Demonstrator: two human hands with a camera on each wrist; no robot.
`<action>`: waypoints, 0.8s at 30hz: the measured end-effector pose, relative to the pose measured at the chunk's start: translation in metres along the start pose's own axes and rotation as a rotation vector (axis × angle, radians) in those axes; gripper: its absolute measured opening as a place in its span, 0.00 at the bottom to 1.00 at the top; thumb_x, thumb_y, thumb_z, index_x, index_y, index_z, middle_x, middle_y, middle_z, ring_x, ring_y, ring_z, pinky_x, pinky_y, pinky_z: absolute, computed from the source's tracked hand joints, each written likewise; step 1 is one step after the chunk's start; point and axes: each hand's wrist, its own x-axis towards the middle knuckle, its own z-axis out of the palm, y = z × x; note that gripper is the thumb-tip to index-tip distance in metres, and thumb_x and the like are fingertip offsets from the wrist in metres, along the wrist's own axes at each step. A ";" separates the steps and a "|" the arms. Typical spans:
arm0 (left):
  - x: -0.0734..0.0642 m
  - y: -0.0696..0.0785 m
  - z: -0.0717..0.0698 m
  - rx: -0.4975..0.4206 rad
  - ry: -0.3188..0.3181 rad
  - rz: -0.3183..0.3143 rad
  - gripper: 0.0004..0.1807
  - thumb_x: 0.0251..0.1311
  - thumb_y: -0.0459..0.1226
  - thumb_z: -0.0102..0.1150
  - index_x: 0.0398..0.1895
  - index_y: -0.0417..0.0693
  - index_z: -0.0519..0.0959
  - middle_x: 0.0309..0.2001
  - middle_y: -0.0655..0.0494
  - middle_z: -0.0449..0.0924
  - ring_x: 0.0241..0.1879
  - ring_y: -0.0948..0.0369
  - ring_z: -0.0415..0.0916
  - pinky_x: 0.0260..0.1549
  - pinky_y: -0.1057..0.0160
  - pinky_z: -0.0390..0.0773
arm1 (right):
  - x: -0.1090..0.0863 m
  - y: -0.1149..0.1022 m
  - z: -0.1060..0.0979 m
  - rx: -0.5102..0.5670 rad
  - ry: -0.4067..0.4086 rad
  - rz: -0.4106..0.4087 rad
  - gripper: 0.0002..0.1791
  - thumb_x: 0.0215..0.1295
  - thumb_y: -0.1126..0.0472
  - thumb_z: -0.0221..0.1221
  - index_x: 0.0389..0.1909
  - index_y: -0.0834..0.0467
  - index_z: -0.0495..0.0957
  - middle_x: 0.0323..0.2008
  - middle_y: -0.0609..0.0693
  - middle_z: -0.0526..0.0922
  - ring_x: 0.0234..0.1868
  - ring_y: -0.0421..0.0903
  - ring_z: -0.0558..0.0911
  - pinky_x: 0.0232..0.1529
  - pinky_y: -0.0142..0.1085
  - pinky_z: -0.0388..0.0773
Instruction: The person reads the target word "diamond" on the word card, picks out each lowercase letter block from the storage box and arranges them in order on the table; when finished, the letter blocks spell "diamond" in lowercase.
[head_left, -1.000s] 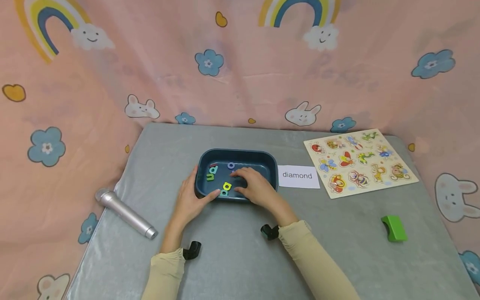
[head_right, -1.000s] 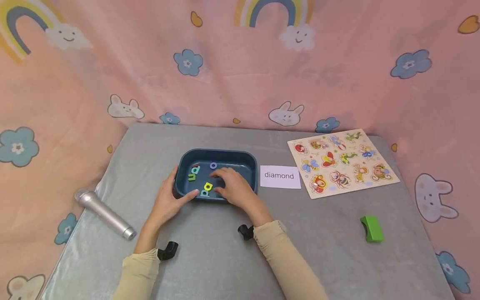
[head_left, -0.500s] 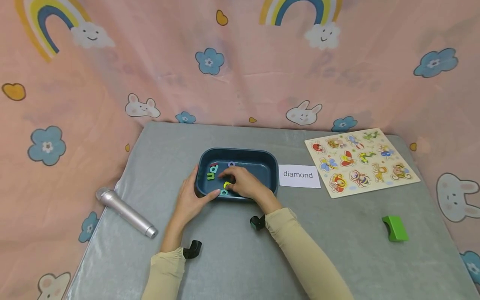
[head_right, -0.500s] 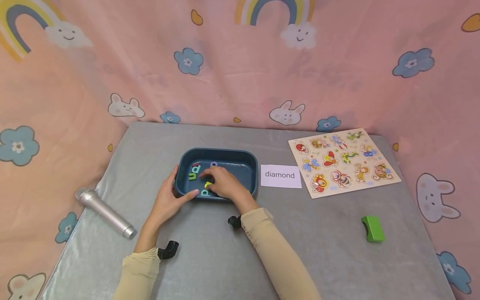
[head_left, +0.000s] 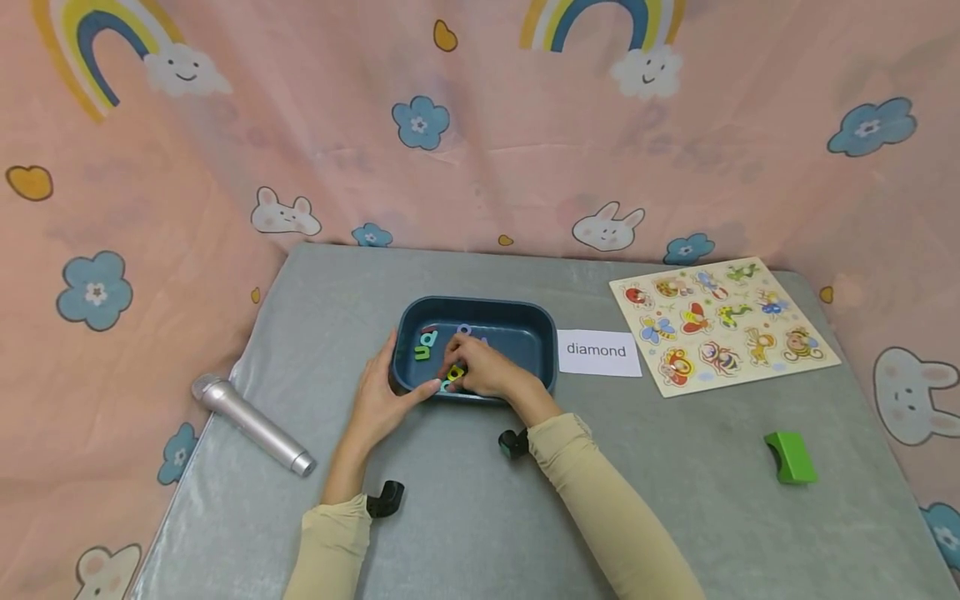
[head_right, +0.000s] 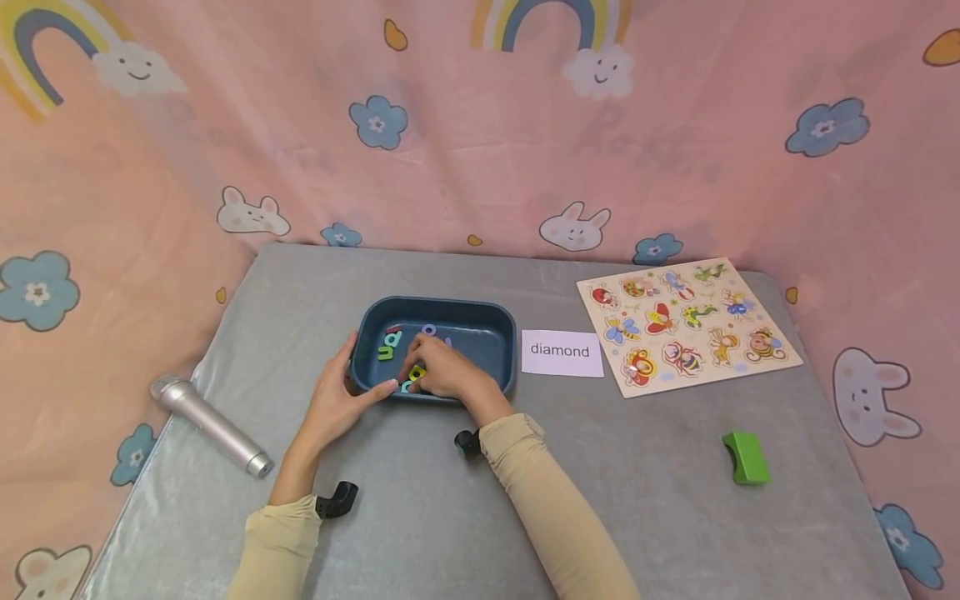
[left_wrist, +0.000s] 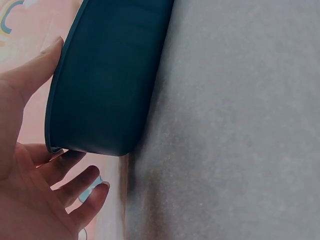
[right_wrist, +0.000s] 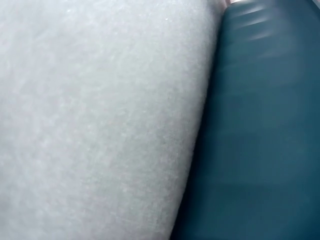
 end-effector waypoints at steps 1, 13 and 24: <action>0.000 0.000 0.000 0.003 -0.001 0.001 0.61 0.59 0.50 0.77 0.88 0.47 0.49 0.83 0.39 0.57 0.79 0.41 0.59 0.77 0.34 0.59 | 0.000 0.000 0.000 -0.003 -0.002 0.001 0.08 0.62 0.66 0.75 0.42 0.57 0.92 0.55 0.54 0.80 0.58 0.53 0.79 0.79 0.68 0.54; 0.000 -0.001 0.001 0.000 0.002 -0.015 0.61 0.60 0.50 0.77 0.88 0.48 0.49 0.82 0.39 0.58 0.78 0.42 0.59 0.77 0.35 0.60 | 0.003 -0.004 -0.003 -0.061 -0.058 0.036 0.06 0.64 0.67 0.73 0.37 0.53 0.88 0.46 0.51 0.79 0.53 0.50 0.74 0.66 0.53 0.71; 0.000 0.000 0.001 -0.001 0.007 -0.008 0.61 0.59 0.49 0.77 0.87 0.45 0.49 0.82 0.38 0.58 0.79 0.41 0.59 0.77 0.36 0.59 | 0.004 -0.003 -0.004 -0.048 -0.030 0.047 0.04 0.72 0.68 0.66 0.39 0.55 0.82 0.43 0.51 0.78 0.47 0.48 0.74 0.54 0.46 0.74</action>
